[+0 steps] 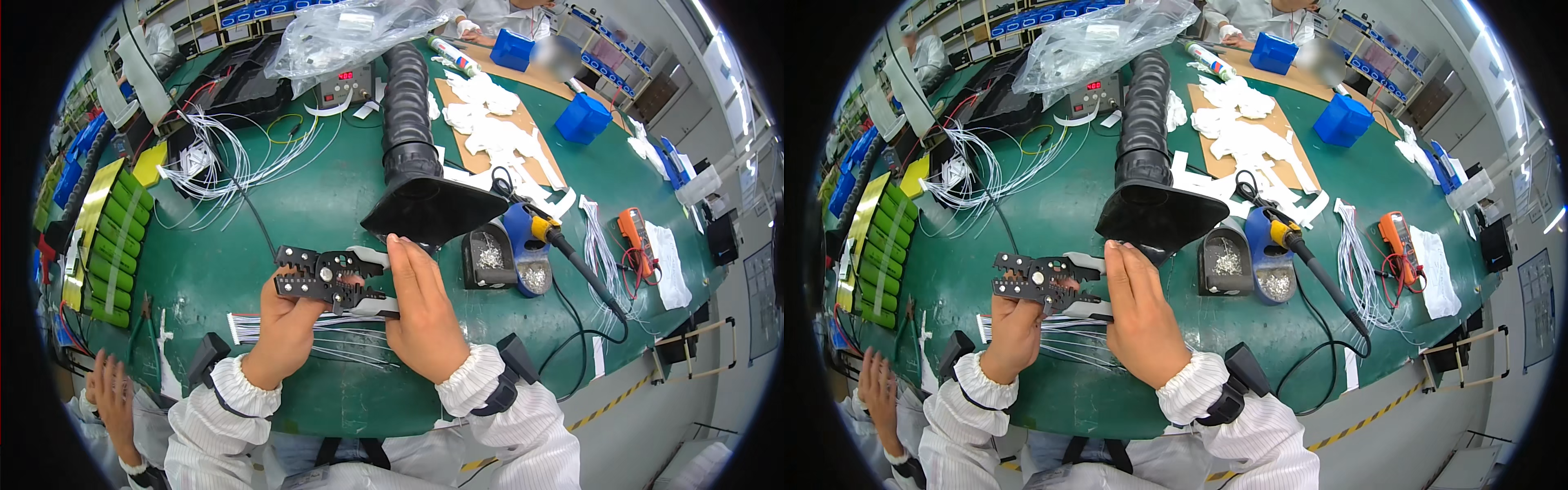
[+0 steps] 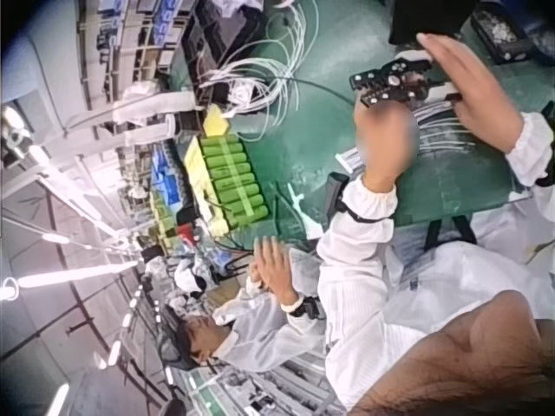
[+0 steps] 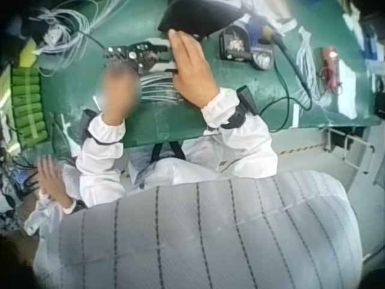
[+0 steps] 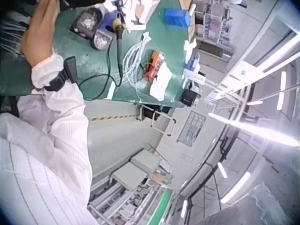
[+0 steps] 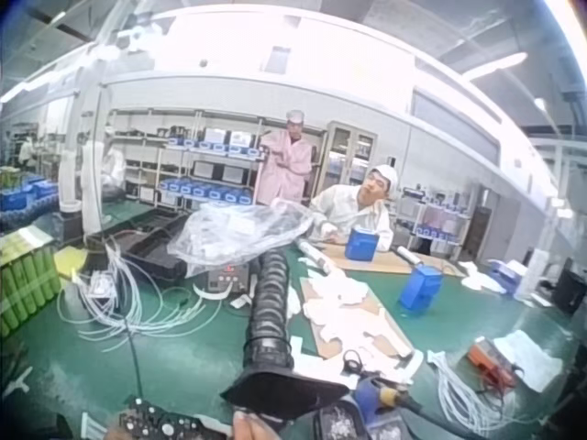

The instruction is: The recorder uses a hand crimping tool to attach connectors to the ends of multiple white wires at an industrial electronics assembly workbench.

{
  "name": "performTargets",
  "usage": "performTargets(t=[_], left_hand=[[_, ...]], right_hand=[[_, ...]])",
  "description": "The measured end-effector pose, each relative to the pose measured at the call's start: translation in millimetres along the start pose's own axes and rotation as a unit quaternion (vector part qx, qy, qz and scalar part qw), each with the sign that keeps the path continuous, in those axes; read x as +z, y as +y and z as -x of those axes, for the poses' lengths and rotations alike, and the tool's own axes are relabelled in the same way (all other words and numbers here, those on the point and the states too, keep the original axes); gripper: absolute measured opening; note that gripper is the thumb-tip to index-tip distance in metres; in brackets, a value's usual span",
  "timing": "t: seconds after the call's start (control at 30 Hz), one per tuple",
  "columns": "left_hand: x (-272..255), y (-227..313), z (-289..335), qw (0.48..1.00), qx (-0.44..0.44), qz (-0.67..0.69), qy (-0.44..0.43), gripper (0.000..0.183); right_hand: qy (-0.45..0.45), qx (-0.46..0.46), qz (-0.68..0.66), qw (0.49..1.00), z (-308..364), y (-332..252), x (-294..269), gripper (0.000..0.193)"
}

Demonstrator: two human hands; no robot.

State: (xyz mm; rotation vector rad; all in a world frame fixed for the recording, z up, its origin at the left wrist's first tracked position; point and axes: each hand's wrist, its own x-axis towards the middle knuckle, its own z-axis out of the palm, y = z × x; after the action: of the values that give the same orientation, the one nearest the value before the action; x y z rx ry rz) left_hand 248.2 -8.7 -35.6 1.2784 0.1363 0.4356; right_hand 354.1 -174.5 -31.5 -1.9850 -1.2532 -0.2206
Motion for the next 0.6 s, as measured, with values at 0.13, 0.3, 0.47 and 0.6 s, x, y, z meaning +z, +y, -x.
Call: performTargets(t=[0.13,0.3,0.47,0.6], left_hand=[[3.9,0.4,-1.6,1.0,0.02,-0.011,0.0,0.024],[2.7,-1.1,-4.0,1.0,0.017,-0.023,-0.004,0.024],[1.3,-0.8,-3.1,0.999,0.02,-0.031,-0.008,0.023],[2.1,-1.6,-2.1,0.999,0.009,-0.024,0.02,0.022]], right_hand=[[0.002,-0.005,-0.002,1.0,0.0,0.9,-1.3,0.087],[-0.002,-0.003,0.002,1.0,-0.7,2.2,-1.1,0.086],[0.002,-0.006,-0.001,1.0,-0.9,2.0,-0.5,0.086],[0.0,-0.003,-0.004,1.0,-1.0,0.3,-0.7,0.086]])
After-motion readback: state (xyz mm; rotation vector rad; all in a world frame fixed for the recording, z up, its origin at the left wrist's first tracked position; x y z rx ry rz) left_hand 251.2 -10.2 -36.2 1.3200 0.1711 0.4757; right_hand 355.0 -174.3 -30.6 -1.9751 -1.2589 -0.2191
